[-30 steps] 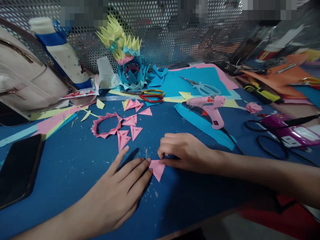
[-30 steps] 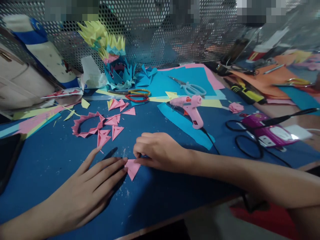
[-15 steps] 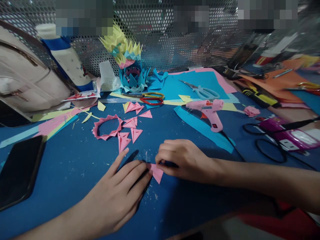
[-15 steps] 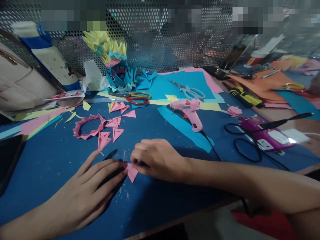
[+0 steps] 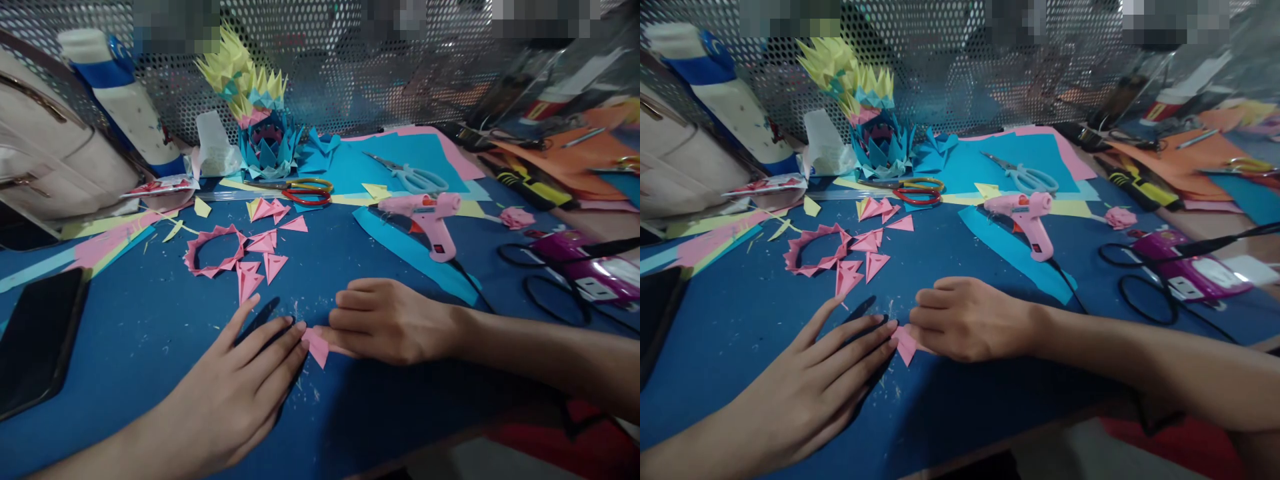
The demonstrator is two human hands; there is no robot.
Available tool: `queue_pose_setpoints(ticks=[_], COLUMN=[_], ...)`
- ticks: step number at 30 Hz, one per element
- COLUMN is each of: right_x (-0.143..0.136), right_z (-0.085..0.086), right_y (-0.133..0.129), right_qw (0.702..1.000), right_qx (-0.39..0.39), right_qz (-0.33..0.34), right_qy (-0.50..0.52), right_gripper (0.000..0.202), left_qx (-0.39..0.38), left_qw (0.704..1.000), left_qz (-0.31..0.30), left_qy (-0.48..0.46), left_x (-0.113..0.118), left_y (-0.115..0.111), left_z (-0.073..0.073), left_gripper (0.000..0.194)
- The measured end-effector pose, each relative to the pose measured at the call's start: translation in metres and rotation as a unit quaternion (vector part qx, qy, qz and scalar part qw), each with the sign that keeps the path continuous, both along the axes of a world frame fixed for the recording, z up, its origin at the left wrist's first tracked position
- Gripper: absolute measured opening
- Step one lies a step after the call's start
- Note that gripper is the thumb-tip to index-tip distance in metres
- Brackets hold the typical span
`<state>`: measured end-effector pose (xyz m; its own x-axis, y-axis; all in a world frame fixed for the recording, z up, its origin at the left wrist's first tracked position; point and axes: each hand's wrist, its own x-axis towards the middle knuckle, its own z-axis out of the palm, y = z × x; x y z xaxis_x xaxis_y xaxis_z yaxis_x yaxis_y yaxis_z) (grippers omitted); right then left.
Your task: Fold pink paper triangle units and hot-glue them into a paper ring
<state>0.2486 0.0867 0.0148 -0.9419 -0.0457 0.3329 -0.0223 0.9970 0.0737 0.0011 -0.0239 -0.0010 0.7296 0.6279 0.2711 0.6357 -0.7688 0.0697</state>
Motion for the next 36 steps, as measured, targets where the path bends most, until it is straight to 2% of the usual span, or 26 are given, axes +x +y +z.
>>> queue_pose_setpoints(ticks=[4, 7, 15, 20, 29, 33, 36], right_x=[0.002, 0.005, 0.008, 0.007, 0.005, 0.006, 0.006], right_z=[0.006, 0.009, 0.010, 0.006, -0.003, -0.004, -0.004], right_y=[0.006, 0.009, 0.012, 0.012, 0.011, 0.008, 0.007], right_qw=[0.998, 0.995, 0.994, 0.996, 0.996, 0.992, 0.990], right_qx=[-0.035, -0.062, -0.064, -0.016, 0.053, 0.088, 0.097], right_qz=[0.030, 0.034, 0.047, 0.059, 0.070, 0.086, 0.082], right_qy=[-0.044, -0.072, -0.075, -0.058, -0.013, 0.033, 0.062], right_gripper=[0.031, 0.029, 0.028, 0.028, 0.021, 0.012, 0.014], left_qx=[-0.001, -0.001, 0.006, 0.009, 0.043, 0.051, 0.058], left_qw=[1.000, 1.000, 1.000, 1.000, 0.999, 0.997, 0.996], left_qz=[-0.002, 0.002, 0.004, -0.002, 0.009, 0.010, 0.008], left_qy=[-0.007, -0.014, -0.015, -0.013, -0.031, -0.055, -0.071], left_x=[0.000, 0.000, -0.001, -0.001, 0.000, 0.002, 0.004], left_y=[0.000, 0.001, 0.000, 0.001, 0.002, 0.004, 0.007], left_z=[0.000, 0.000, 0.001, 0.000, -0.011, -0.009, -0.006], left_gripper=[0.043, 0.042, 0.039, 0.039, 0.034, 0.031, 0.026])
